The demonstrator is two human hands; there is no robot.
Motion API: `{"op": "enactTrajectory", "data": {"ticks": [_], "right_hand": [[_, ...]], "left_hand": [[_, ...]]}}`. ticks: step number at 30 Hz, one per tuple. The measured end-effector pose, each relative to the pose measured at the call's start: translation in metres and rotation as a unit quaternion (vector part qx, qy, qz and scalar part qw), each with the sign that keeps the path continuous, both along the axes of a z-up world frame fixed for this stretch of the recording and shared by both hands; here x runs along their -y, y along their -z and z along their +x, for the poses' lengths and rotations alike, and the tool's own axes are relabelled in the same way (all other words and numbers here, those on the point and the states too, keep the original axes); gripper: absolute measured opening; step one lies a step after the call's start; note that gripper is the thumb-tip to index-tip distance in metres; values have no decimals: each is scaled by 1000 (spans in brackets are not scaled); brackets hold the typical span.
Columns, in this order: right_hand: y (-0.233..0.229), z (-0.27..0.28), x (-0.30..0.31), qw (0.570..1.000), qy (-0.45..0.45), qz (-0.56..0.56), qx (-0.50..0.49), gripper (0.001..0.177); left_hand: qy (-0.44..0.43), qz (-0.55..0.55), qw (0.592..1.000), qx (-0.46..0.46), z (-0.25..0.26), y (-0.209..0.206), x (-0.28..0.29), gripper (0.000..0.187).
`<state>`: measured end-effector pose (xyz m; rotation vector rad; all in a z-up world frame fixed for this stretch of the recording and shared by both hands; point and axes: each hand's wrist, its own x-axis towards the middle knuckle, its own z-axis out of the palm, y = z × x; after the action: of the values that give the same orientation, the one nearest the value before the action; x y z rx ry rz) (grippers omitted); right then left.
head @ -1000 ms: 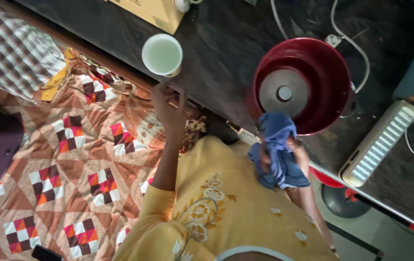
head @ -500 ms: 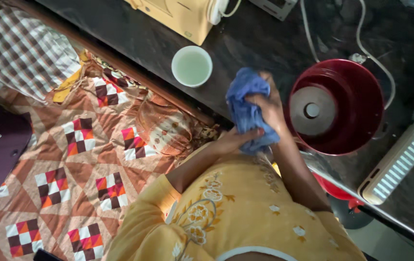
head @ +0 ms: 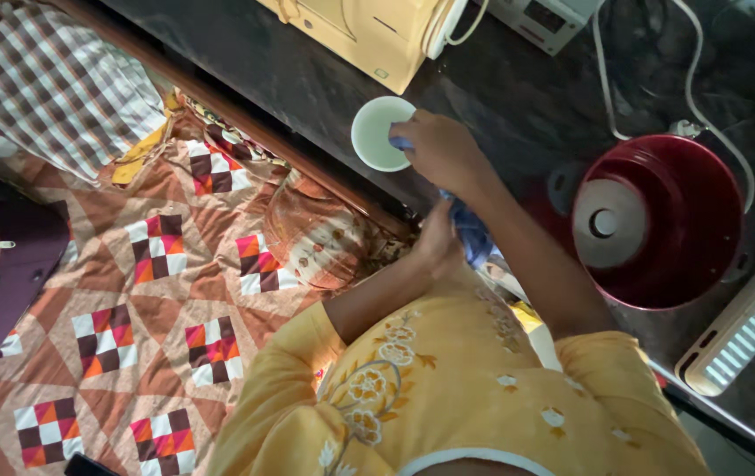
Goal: The person wipes the interior and exterior of a red electric kettle using a blue cloth.
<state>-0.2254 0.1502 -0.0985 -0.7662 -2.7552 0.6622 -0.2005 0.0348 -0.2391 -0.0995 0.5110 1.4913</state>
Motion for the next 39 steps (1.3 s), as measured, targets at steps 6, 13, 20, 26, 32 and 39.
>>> {"op": "enactTrajectory", "data": {"ticks": [6, 13, 20, 26, 32, 39], "right_hand": [[48, -35, -10, 987, -37, 130, 83, 22], [10, -34, -18, 996, -22, 72, 43, 22], [-23, -12, -47, 966, -39, -234, -100, 42], [-20, -5, -54, 977, -70, -195, -42, 68], [-26, -21, -26, 998, -36, 1, 43, 78], [-10, -25, -25, 996, -34, 36, 67, 39]], "left_hand": [[-64, -33, 994, 82, -17, -2, -22, 40], [-14, 13, 997, 77, -15, 5, -15, 44], [39, 61, 995, 72, -11, -23, -16, 47], [63, 22, 996, 52, -12, -44, -17, 44], [46, 37, 997, 46, -3, -14, -20, 39], [-9, 69, 996, 62, 13, 9, -28, 36]]}}
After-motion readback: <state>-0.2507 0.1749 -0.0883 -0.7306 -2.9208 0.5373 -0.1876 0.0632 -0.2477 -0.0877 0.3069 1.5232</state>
